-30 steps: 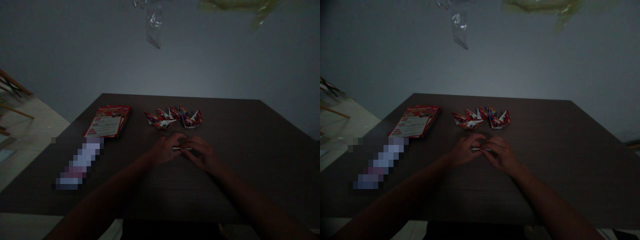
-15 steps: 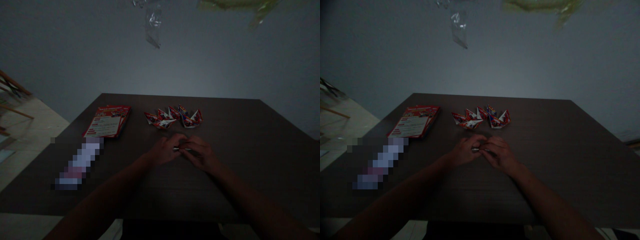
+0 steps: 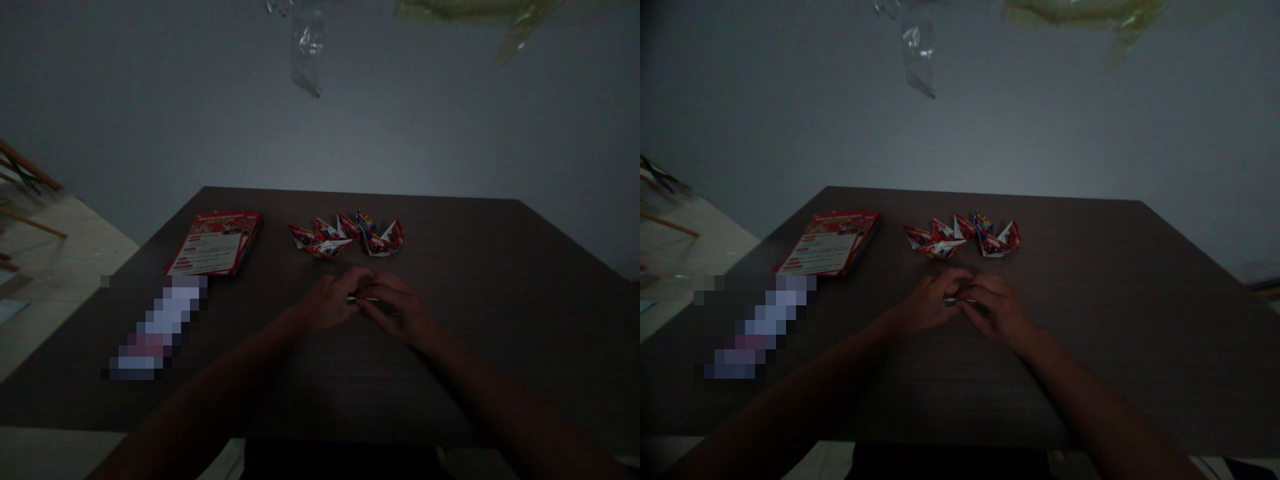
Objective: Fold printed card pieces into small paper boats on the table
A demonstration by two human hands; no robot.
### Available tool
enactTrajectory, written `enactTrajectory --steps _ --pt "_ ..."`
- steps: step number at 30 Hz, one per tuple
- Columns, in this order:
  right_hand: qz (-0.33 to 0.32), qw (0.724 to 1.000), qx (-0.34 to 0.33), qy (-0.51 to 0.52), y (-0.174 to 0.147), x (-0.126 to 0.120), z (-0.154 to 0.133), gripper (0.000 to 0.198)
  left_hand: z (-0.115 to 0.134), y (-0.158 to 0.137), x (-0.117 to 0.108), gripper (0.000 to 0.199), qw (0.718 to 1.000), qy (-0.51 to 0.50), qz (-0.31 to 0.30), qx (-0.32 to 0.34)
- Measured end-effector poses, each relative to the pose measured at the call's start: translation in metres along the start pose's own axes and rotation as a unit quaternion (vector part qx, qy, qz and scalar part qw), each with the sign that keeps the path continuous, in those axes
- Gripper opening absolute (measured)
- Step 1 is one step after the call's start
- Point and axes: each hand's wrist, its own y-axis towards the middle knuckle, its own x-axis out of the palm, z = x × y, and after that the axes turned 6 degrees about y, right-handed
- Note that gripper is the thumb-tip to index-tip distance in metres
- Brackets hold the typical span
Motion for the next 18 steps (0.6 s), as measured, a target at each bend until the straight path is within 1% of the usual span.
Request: enactTrajectory --steps 3,10,15,18 --pt "0.003 1.000 -0.007 0.001 0.0005 0.0001 -0.0006 0.014 -0.0004 -0.0001 0.0015 0.048 1.000 -0.001 0.013 0.013" --pt "0.006 1.000 -0.008 0.002 0.0002 0.0018 -0.0010 0.016 0.0006 0.0004 0.0013 0.049 1.000 -0.006 -0.004 -0.002" --pt "0.000 1.000 0.002 0.000 -0.0013 0.0029 0.0000 0.017 0.0003 0.0004 0.0032 0.048 1.000 -0.004 0.008 0.004" --pt "-0.012 1.000 0.019 0.002 -0.0004 0.0027 -0.0023 0.015 0.0005 0.0007 0.0038 0.048 1.000 -0.012 0.000 -0.002"
